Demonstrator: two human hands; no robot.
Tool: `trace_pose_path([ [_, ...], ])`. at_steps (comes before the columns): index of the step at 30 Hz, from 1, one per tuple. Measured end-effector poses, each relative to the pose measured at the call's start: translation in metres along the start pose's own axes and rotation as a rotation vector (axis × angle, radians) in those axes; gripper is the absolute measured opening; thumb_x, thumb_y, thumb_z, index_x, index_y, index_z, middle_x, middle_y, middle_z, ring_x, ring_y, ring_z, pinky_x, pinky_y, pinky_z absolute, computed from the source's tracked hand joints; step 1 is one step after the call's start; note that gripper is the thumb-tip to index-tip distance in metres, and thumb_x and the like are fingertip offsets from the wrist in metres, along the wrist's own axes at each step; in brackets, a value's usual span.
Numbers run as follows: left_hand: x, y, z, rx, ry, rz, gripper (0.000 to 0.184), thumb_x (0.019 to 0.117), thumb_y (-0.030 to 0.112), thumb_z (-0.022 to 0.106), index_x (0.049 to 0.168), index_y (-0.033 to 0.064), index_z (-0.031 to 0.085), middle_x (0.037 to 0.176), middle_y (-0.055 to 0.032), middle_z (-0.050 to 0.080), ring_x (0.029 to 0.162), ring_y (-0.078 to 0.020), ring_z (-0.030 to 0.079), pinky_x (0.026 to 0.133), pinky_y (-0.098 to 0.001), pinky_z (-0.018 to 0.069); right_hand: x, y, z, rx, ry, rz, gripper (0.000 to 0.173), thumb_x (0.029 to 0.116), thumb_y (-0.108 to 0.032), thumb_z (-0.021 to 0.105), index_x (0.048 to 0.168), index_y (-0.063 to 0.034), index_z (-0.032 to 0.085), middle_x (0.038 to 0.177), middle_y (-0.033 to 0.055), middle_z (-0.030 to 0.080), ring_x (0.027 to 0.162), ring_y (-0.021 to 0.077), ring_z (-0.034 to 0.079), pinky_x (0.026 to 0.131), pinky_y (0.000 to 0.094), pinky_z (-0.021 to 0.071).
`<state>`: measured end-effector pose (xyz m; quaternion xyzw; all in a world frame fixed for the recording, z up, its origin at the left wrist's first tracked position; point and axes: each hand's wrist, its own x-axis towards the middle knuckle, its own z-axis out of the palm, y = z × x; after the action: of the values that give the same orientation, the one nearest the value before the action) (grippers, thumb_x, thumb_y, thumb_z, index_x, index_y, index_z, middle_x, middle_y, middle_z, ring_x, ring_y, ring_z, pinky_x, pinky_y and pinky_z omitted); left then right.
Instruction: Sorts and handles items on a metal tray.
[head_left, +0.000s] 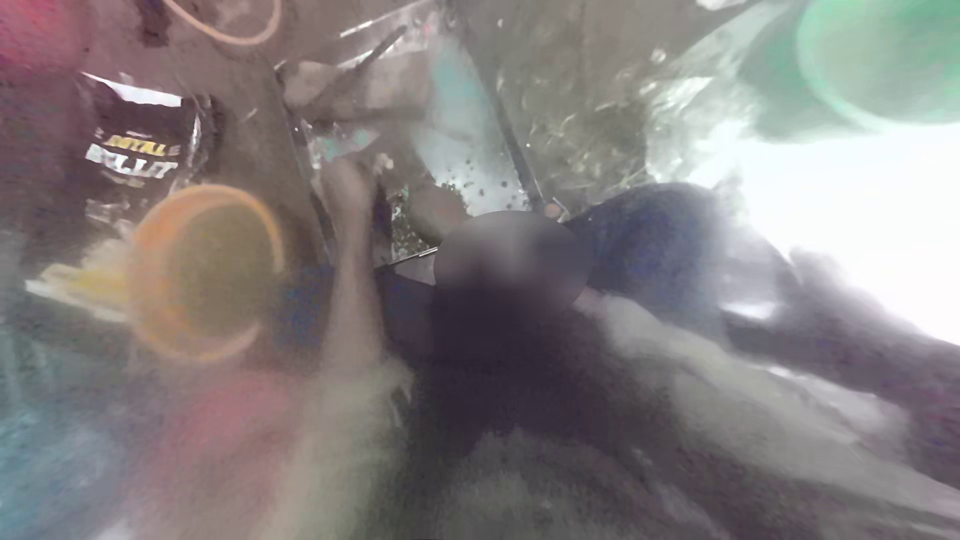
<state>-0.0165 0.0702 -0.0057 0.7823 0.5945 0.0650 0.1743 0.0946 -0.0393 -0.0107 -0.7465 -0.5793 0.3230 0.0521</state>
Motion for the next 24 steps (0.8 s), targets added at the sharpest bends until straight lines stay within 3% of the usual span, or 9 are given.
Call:
trace_pose_path([
  [1, 0.0, 0.0, 0.001, 0.002, -0.001, 0.005, 0.02, 0.0975, 0.019, 0.065, 0.109, 0.0071, 0.077, 0.11, -0.0185, 0.075, 0.109, -0.0389, 0.07, 0.099, -0.0633, 0.0523, 0.006, 0.002, 0.002, 0.003, 0.012, -0.036, 0.029, 0.1017, -0.021, 0.058, 0.119, 0.0014, 0.067, 0.12, 0.0237, 0.067, 0.109, 0.0421, 0.068, 0.084, 0.0624, 0.0575],
  [3, -0.003, 0.0, -0.001, -0.009, 0.009, 0.021, 0.019, 0.0971, 0.018, 0.065, 0.107, 0.0064, 0.077, 0.107, -0.0188, 0.075, 0.106, -0.0391, 0.071, 0.097, -0.065, 0.0519, 0.015, 0.002, 0.003, 0.006, 0.011, -0.052, 0.032, 0.1008, -0.02, 0.059, 0.123, 0.0014, 0.066, 0.128, 0.0236, 0.065, 0.115, 0.0421, 0.066, 0.087, 0.0631, 0.0562],
  [6, -0.004, -0.001, 0.001, -0.02, 0.01, -0.001, 0.019, 0.0934, 0.015, 0.068, 0.109, 0.0078, 0.077, 0.109, -0.0162, 0.076, 0.107, -0.0361, 0.071, 0.098, -0.0636, 0.0521, 0.017, -0.007, 0.005, 0.012, 0.044, 0.058, 0.033, 0.1016, -0.02, 0.056, 0.126, 0.002, 0.06, 0.119, 0.0259, 0.066, 0.104, 0.044, 0.069, 0.077, 0.0632, 0.0575],
  [11, 0.0, -0.013, 0.009, -0.069, 0.006, 0.017, 0.022, 0.0963, 0.023, 0.068, 0.11, 0.0085, 0.076, 0.111, -0.016, 0.075, 0.108, -0.0347, 0.07, 0.099, -0.062, 0.0526, 0.018, -0.012, 0.011, 0.015, 0.055, 0.063, 0.036, 0.104, -0.019, 0.055, 0.134, 0.0002, 0.053, 0.113, 0.0259, 0.068, 0.1, 0.0449, 0.07, 0.078, 0.0621, 0.0584],
  [14, -0.002, -0.004, 0.002, -0.052, -0.002, -0.009, 0.024, 0.0961, 0.024, 0.069, 0.112, 0.0074, 0.075, 0.112, -0.0181, 0.074, 0.109, -0.0377, 0.07, 0.099, -0.0633, 0.0519, 0.011, -0.011, -0.007, 0.054, 0.004, 0.066, 0.042, 0.1029, -0.018, 0.057, 0.142, -0.003, 0.052, 0.122, 0.0254, 0.068, 0.106, 0.0441, 0.07, 0.084, 0.0631, 0.0575],
  [17, -0.004, -0.008, 0.004, -0.062, 0.024, 0.001, 0.026, 0.097, 0.027, 0.069, 0.115, 0.0084, 0.075, 0.114, -0.0175, 0.074, 0.111, -0.037, 0.069, 0.102, -0.0636, 0.0507, 0.0, -0.006, -0.011, -0.043, -0.004, -0.019, 0.025, 0.1005, -0.022, 0.061, 0.114, -0.0024, 0.07, 0.115, 0.0226, 0.069, 0.103, 0.0418, 0.07, 0.08, 0.0632, 0.058],
  [21, -0.004, -0.007, 0.008, -0.055, 0.047, -0.005, 0.024, 0.0957, 0.019, 0.067, 0.115, 0.0078, 0.075, 0.117, -0.0178, 0.074, 0.114, -0.038, 0.069, 0.102, -0.0661, 0.0487, -0.016, -0.006, -0.009, -0.041, 0.019, 0.019, 0.036, 0.1063, -0.031, 0.052, 0.118, 0.0001, 0.065, 0.114, 0.0235, 0.069, 0.103, 0.0418, 0.07, 0.081, 0.0615, 0.0578],
  [24, -0.005, -0.005, 0.003, -0.031, 0.037, -0.012, 0.022, 0.0954, 0.024, 0.068, 0.11, 0.01, 0.077, 0.113, -0.0159, 0.075, 0.112, -0.037, 0.069, 0.101, -0.0658, 0.0485, -0.014, -0.005, -0.007, -0.055, 0.001, 0.004, 0.038, 0.1057, -0.032, 0.052, 0.114, 0.0007, 0.069, 0.115, 0.0235, 0.07, 0.107, 0.0421, 0.069, 0.083, 0.0626, 0.0567],
])
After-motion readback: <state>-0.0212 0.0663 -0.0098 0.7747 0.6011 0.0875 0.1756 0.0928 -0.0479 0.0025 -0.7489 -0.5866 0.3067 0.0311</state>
